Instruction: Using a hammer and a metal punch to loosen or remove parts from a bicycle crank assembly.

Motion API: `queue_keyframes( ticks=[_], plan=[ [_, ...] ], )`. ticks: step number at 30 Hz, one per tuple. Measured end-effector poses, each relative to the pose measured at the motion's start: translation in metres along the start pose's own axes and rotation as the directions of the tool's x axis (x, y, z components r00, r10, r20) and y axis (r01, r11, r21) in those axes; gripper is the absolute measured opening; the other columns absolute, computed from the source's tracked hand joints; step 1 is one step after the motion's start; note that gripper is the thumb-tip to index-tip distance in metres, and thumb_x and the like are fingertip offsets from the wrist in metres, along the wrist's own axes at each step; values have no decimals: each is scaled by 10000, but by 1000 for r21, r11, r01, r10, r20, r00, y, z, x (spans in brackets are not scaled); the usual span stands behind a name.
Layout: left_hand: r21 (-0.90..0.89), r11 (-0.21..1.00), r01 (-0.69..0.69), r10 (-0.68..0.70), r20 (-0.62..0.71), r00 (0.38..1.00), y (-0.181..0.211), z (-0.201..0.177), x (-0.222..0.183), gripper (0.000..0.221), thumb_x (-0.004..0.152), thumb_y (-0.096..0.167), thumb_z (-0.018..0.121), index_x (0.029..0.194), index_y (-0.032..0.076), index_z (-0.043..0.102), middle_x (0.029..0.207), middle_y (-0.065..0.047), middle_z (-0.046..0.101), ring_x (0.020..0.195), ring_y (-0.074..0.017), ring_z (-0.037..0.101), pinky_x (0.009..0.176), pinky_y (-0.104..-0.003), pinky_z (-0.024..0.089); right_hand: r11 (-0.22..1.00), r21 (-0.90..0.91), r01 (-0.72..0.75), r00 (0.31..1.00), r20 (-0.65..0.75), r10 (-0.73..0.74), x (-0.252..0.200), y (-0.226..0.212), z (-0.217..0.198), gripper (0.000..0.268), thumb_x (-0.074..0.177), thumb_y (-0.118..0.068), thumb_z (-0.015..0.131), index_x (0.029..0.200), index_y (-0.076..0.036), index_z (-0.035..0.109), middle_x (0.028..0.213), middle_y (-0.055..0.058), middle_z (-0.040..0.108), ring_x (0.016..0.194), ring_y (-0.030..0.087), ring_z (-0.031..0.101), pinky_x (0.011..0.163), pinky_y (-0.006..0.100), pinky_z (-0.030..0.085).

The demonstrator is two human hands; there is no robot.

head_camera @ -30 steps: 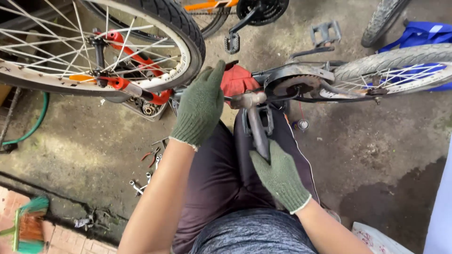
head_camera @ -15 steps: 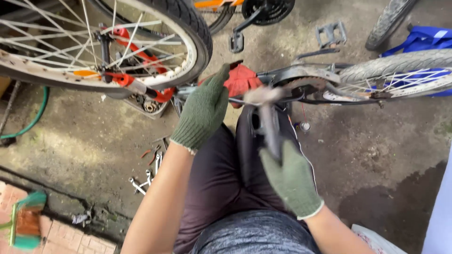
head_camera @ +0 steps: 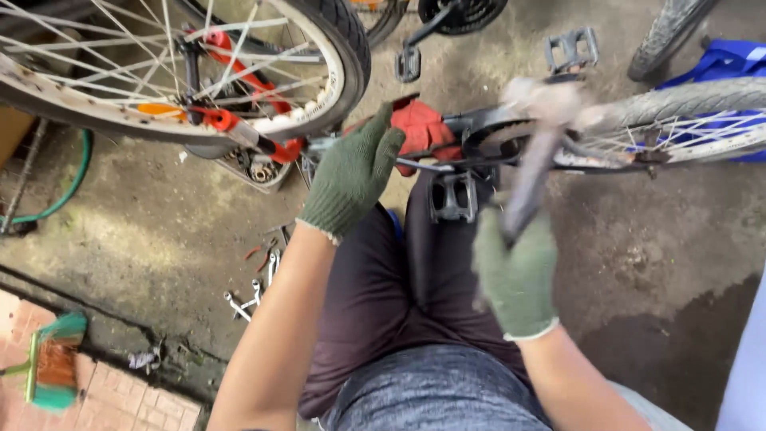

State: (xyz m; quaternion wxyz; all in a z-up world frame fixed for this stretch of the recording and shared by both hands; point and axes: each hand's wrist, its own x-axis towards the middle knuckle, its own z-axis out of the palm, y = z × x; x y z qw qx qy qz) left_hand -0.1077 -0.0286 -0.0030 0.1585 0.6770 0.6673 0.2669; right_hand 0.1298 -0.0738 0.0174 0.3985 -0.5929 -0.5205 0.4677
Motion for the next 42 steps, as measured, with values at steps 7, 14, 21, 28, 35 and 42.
queue_keyframes(
  ticks=[7,14,21,28,35,42],
  plan=[
    [-42,999,32,-33,-27,999,-23,14,-7,564,1116,449,335,1553,100,410,1230,-290,678,1081,-541,643,906,-658,533,862,-502,-77,972,155,177,-2,39,10,425,836,-439,753,1116,-128,676,950,215,753,995,419,707,773,577,583],
    [-116,993,24,-28,-36,999,-14,7,-14,546,1106,418,311,1573,144,382,1258,-281,677,1121,-547,612,952,-660,511,893,-450,-6,966,228,122,-4,72,35,495,829,-392,805,1162,-47,679,1004,244,746,1027,422,715,766,530,619],
    [-170,985,27,-40,-72,997,-22,12,-18,530,1117,448,311,1590,220,382,1311,-180,690,1149,-480,642,962,-600,533,919,-392,41,999,29,-32,-3,21,8,317,925,-302,718,1093,-39,661,922,281,721,966,496,705,692,558,570],
    [-176,984,-15,-7,-128,992,-39,18,-23,532,1111,372,367,1580,120,377,1314,-304,647,1156,-554,605,975,-640,513,832,-555,6,971,203,128,-9,31,23,432,840,-391,744,1127,-76,674,935,251,750,983,441,715,763,580,596],
    [-384,923,21,-58,-86,995,-24,12,-27,522,1110,400,285,1560,187,443,1425,-177,629,1254,-480,584,1074,-580,478,787,-606,-118,959,135,248,-5,59,38,435,849,-509,703,1115,-168,665,984,183,766,1005,398,722,836,565,600],
    [-412,907,86,-147,-118,982,-13,11,-29,527,1120,400,289,1558,141,427,1343,-224,670,1180,-511,617,1011,-624,507,835,-550,-21,993,85,81,-8,-2,16,357,869,-339,760,1107,-81,693,917,252,743,976,429,729,731,520,597]
  ],
)
